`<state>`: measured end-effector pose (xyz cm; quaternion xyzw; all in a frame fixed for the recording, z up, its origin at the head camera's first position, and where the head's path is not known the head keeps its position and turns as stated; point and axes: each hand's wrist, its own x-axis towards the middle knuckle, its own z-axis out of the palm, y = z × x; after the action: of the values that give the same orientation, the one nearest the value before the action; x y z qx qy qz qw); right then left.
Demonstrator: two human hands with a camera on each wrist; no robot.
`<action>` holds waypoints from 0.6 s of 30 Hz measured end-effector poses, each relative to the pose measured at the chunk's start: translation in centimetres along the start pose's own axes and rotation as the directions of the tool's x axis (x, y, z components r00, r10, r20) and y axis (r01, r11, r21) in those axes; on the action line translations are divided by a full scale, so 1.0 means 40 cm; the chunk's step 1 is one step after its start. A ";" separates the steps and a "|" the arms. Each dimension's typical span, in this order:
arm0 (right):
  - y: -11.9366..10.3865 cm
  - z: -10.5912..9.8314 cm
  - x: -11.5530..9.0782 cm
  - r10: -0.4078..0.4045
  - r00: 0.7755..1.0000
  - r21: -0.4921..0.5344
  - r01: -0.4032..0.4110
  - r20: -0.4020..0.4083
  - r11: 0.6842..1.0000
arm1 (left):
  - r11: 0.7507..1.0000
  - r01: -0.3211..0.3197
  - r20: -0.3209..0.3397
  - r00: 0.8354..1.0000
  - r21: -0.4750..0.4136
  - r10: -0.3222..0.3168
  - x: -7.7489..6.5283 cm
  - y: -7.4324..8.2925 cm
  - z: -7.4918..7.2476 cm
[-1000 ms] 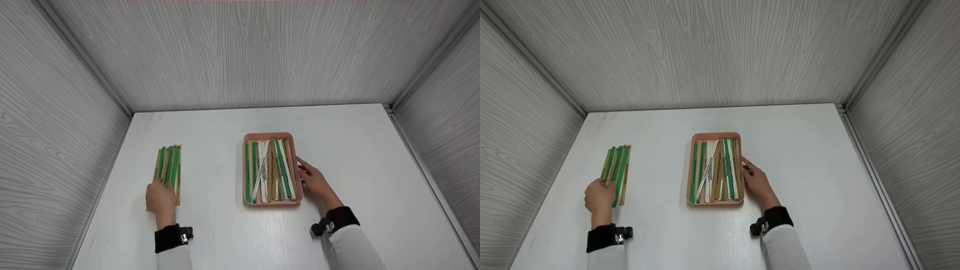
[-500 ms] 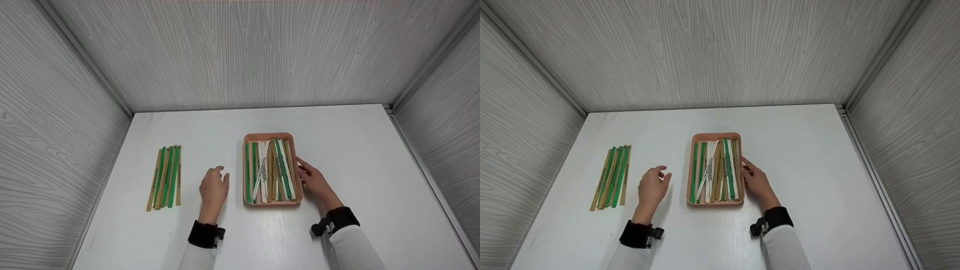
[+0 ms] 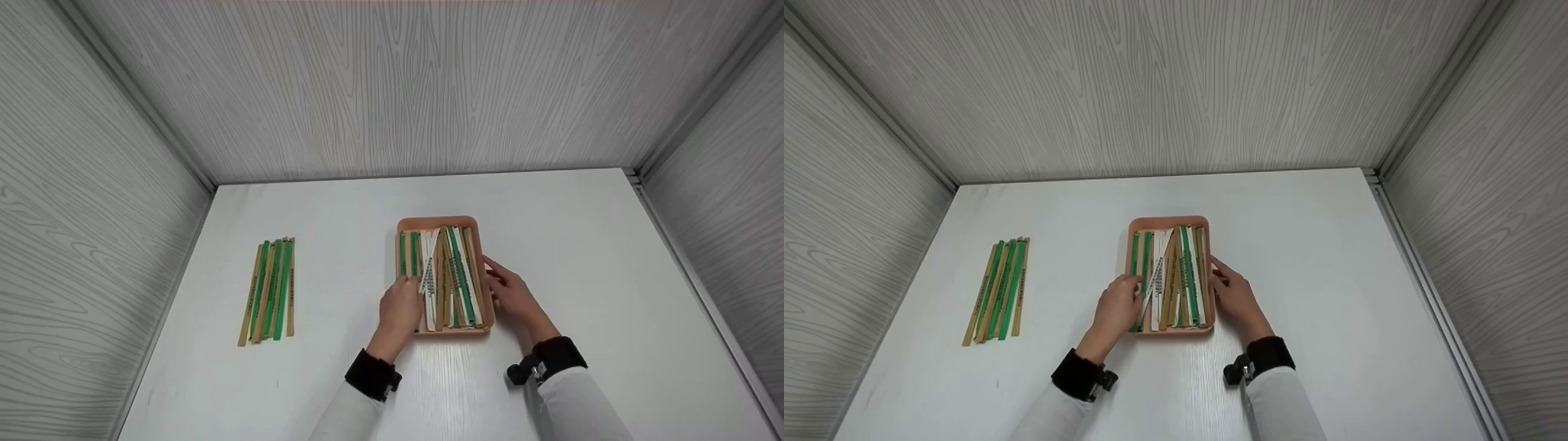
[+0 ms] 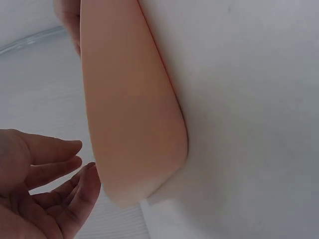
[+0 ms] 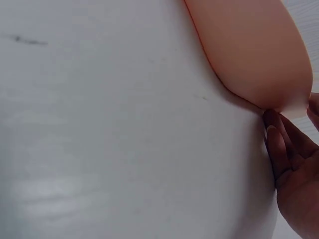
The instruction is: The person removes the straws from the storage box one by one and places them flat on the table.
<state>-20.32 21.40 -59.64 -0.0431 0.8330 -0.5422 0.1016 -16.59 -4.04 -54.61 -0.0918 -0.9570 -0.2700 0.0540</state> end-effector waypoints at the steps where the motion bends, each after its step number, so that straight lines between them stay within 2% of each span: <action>1: -0.003 0.000 0.000 0.000 1.000 0.002 0.000 -0.003 1.000 | 1.000 0.005 0.017 1.000 0.005 -0.005 0.002 0.004 0.006; 6: -0.018 -0.002 -0.006 0.013 1.000 0.013 -0.013 -0.010 1.000 | 0.999 0.010 0.075 0.997 0.035 -0.012 0.013 0.013 0.032; 11: -0.021 0.003 -0.019 0.045 0.999 0.042 -0.046 0.011 0.998 | 0.994 0.003 0.110 0.994 0.108 -0.015 0.013 0.011 0.051; 18: -0.024 0.021 -0.040 0.073 0.997 0.115 -0.074 0.015 0.991 | 0.986 -0.002 0.093 0.996 0.168 -0.014 0.009 0.001 0.067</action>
<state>-18.62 20.54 -58.89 -0.0093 0.8008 -0.5850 0.1282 -17.08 -2.55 -56.82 -0.0966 -0.9781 -0.1838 0.0159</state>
